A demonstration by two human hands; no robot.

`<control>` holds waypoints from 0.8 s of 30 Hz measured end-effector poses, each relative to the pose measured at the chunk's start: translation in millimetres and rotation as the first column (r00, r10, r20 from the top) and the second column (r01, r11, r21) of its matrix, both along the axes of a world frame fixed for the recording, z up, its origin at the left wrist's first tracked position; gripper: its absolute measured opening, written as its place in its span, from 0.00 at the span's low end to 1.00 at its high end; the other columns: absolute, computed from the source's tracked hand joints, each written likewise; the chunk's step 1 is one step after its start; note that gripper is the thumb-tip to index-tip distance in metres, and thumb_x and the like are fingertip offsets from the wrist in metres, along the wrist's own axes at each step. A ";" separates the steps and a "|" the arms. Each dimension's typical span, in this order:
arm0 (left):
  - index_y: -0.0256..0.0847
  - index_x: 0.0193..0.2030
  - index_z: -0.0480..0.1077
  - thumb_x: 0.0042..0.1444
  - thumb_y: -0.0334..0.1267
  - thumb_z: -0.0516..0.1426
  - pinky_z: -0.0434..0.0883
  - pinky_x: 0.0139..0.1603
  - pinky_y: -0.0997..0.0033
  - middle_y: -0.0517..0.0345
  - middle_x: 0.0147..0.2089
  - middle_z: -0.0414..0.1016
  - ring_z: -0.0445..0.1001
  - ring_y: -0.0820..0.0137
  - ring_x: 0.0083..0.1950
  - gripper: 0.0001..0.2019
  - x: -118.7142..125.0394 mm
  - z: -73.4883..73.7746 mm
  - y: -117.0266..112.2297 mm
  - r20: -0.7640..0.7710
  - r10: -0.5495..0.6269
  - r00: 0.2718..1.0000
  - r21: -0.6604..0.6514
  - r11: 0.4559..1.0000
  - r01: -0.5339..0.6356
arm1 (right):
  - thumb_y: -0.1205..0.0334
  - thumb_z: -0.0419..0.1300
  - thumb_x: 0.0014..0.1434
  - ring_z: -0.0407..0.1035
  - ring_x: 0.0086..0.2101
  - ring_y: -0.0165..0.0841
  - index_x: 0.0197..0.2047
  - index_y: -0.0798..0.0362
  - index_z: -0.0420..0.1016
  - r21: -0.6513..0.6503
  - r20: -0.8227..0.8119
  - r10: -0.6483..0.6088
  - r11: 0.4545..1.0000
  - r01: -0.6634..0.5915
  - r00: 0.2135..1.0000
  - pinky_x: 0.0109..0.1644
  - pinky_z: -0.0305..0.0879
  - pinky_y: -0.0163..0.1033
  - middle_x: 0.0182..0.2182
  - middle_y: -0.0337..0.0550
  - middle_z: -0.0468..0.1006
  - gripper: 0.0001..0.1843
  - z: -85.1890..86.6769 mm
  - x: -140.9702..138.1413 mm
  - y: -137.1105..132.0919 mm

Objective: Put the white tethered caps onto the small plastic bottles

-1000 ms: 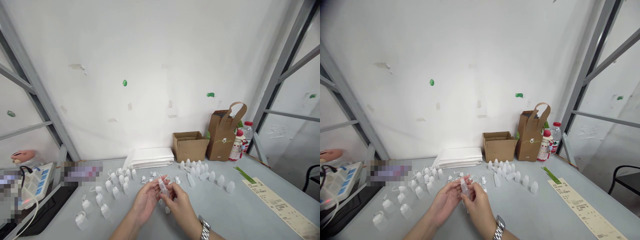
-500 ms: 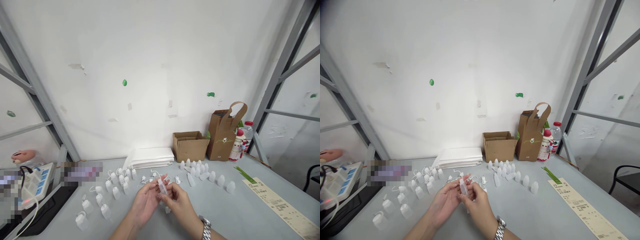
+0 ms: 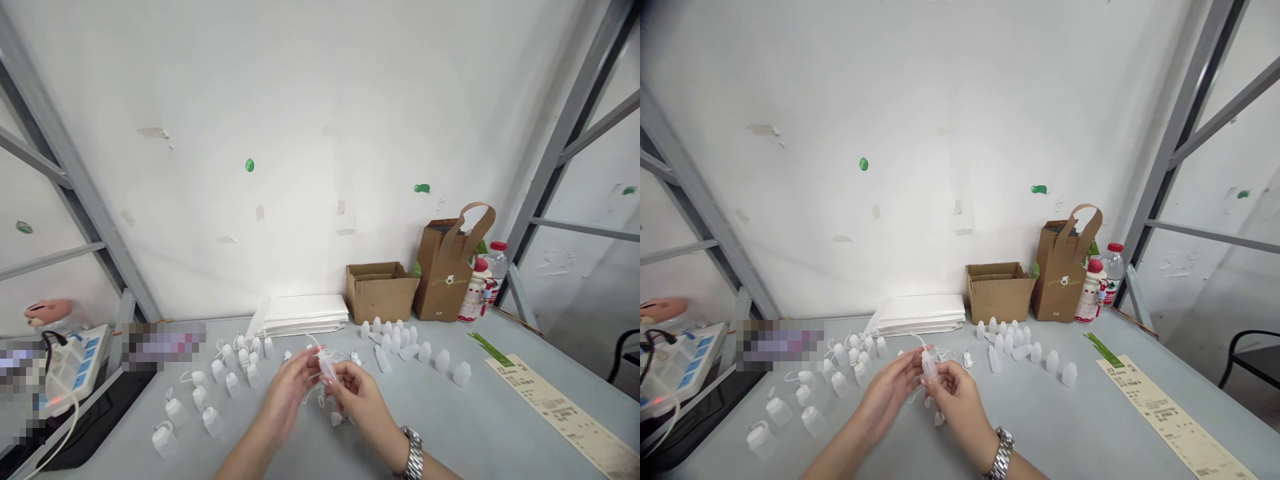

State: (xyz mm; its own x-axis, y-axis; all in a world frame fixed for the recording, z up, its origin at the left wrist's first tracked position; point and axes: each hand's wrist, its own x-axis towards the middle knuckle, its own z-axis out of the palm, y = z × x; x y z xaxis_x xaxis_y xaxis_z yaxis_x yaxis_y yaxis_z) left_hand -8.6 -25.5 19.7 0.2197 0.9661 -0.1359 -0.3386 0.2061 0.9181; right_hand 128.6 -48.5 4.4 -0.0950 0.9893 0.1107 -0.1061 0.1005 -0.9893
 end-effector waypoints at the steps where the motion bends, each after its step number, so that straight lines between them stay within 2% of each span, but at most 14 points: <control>1: 0.37 0.42 0.72 0.51 0.42 0.53 0.64 0.44 0.63 0.50 0.37 0.74 0.72 0.61 0.40 0.15 -3.1 -0.4 1.8 -0.148 0.093 0.985 0.083 0.993 -0.081 | 0.48 0.62 0.49 0.59 0.19 0.25 0.31 0.56 0.69 -0.006 -0.018 -0.017 1.000 0.017 1.000 0.22 0.56 0.31 0.20 0.36 0.70 0.18 0.6 1.7 1.3; 2: 0.39 0.42 0.71 0.51 0.43 0.53 0.64 0.44 0.63 0.51 0.37 0.73 0.71 0.61 0.40 0.15 -6.3 -1.6 3.7 -0.314 0.206 0.927 0.199 0.969 -0.148 | 0.48 0.62 0.49 0.59 0.19 0.25 0.31 0.56 0.69 -0.008 -0.028 -0.037 0.999 0.036 0.999 0.22 0.56 0.31 0.20 0.35 0.70 0.19 1.4 3.4 2.4; 3: 0.40 0.43 0.71 0.51 0.43 0.53 0.64 0.45 0.62 0.51 0.39 0.72 0.71 0.60 0.41 0.15 -9.1 -3.4 5.5 -0.461 0.326 0.825 0.336 0.925 -0.178 | 0.48 0.61 0.49 0.59 0.19 0.25 0.31 0.56 0.68 -0.007 -0.029 -0.055 0.998 0.055 0.998 0.22 0.56 0.31 0.20 0.35 0.69 0.19 2.1 4.9 3.2; 5: 0.42 0.44 0.70 0.53 0.42 0.51 0.63 0.47 0.61 0.50 0.41 0.71 0.69 0.59 0.44 0.15 -13.0 -8.2 8.4 -0.663 0.490 0.567 0.545 0.834 -0.083 | 0.48 0.61 0.49 0.59 0.20 0.25 0.32 0.56 0.68 -0.003 -0.019 -0.081 0.997 0.081 0.997 0.22 0.56 0.31 0.20 0.35 0.69 0.18 2.9 7.0 4.3; 6: 0.41 0.45 0.70 0.54 0.41 0.50 0.63 0.47 0.60 0.49 0.42 0.71 0.69 0.58 0.45 0.15 -14.0 -10.5 9.3 -0.725 0.526 0.444 0.588 0.809 0.001 | 0.48 0.61 0.50 0.59 0.20 0.25 0.32 0.56 0.68 -0.001 -0.014 -0.088 0.996 0.088 0.996 0.22 0.56 0.31 0.21 0.35 0.69 0.18 2.8 7.6 4.6; 7: 0.39 0.45 0.69 0.54 0.41 0.49 0.63 0.47 0.60 0.48 0.42 0.70 0.68 0.57 0.46 0.15 -14.4 -12.4 9.8 -0.777 0.535 0.332 0.588 0.805 0.079 | 0.48 0.61 0.50 0.59 0.20 0.26 0.32 0.56 0.68 0.001 -0.009 -0.089 0.996 0.089 0.996 0.22 0.56 0.31 0.21 0.35 0.69 0.18 2.4 7.8 4.7; 9: 0.35 0.45 0.69 0.54 0.42 0.49 0.63 0.45 0.60 0.46 0.42 0.71 0.69 0.56 0.46 0.16 -14.3 -14.1 9.9 -0.854 0.497 0.152 0.518 0.839 0.170 | 0.49 0.61 0.50 0.59 0.21 0.26 0.33 0.56 0.68 0.003 -0.003 -0.083 0.997 0.083 0.997 0.23 0.56 0.31 0.21 0.35 0.69 0.17 0.7 7.8 5.0; 11: 0.34 0.42 0.69 0.53 0.43 0.51 0.64 0.41 0.62 0.45 0.41 0.72 0.69 0.56 0.45 0.16 -14.8 -13.2 9.3 -0.905 0.422 0.049 0.424 0.889 0.175 | 0.49 0.61 0.51 0.59 0.21 0.26 0.33 0.56 0.68 0.007 0.002 -0.076 0.997 0.076 0.997 0.24 0.56 0.31 0.21 0.35 0.69 0.17 -1.0 7.5 5.1; 13: 0.36 0.36 0.70 0.53 0.41 0.51 0.63 0.37 0.65 0.47 0.37 0.74 0.71 0.57 0.41 0.11 -16.6 -11.3 8.7 -0.936 0.351 0.038 0.353 0.925 0.143 | 0.50 0.61 0.51 0.59 0.21 0.26 0.33 0.56 0.69 0.004 0.011 -0.077 0.997 0.077 0.997 0.25 0.57 0.31 0.21 0.35 0.69 0.16 -1.9 7.7 5.3; 15: 0.39 0.29 0.70 0.52 0.36 0.52 0.61 0.34 0.67 0.50 0.32 0.74 0.72 0.59 0.37 0.07 -19.3 -10.3 8.8 -0.946 0.315 0.080 0.322 0.939 0.116 | 0.50 0.60 0.51 0.60 0.22 0.27 0.33 0.56 0.69 0.002 0.025 -0.081 0.997 0.081 0.996 0.26 0.57 0.32 0.22 0.36 0.69 0.16 -2.1 8.3 5.7; 18: 0.40 0.23 0.68 0.49 0.32 0.52 0.59 0.33 0.68 0.52 0.29 0.74 0.72 0.61 0.34 0.07 -22.3 -11.4 10.2 -0.934 0.315 0.168 0.332 0.939 0.086 | 0.51 0.60 0.52 0.62 0.24 0.29 0.34 0.55 0.69 0.013 0.052 -0.082 0.997 0.081 0.995 0.28 0.58 0.33 0.23 0.37 0.70 0.15 -2.4 9.7 6.3; 21: 0.40 0.22 0.68 0.48 0.31 0.51 0.60 0.35 0.66 0.52 0.30 0.74 0.71 0.62 0.35 0.08 -22.9 -11.0 12.8 -0.889 0.336 0.310 0.364 0.931 0.035 | 0.53 0.59 0.53 0.62 0.26 0.30 0.34 0.55 0.69 0.048 0.138 -0.107 0.994 0.101 0.985 0.30 0.59 0.34 0.23 0.37 0.69 0.13 -3.5 10.7 6.0; 24: 0.41 0.26 0.70 0.48 0.35 0.51 0.64 0.39 0.66 0.53 0.31 0.75 0.72 0.63 0.36 0.08 -22.0 -5.4 16.2 -0.794 0.323 0.516 0.361 0.932 -0.029 | 0.55 0.58 0.53 0.61 0.25 0.30 0.34 0.54 0.69 0.115 0.279 -0.171 0.983 0.144 0.945 0.30 0.58 0.34 0.23 0.35 0.67 0.11 -5.0 10.5 4.6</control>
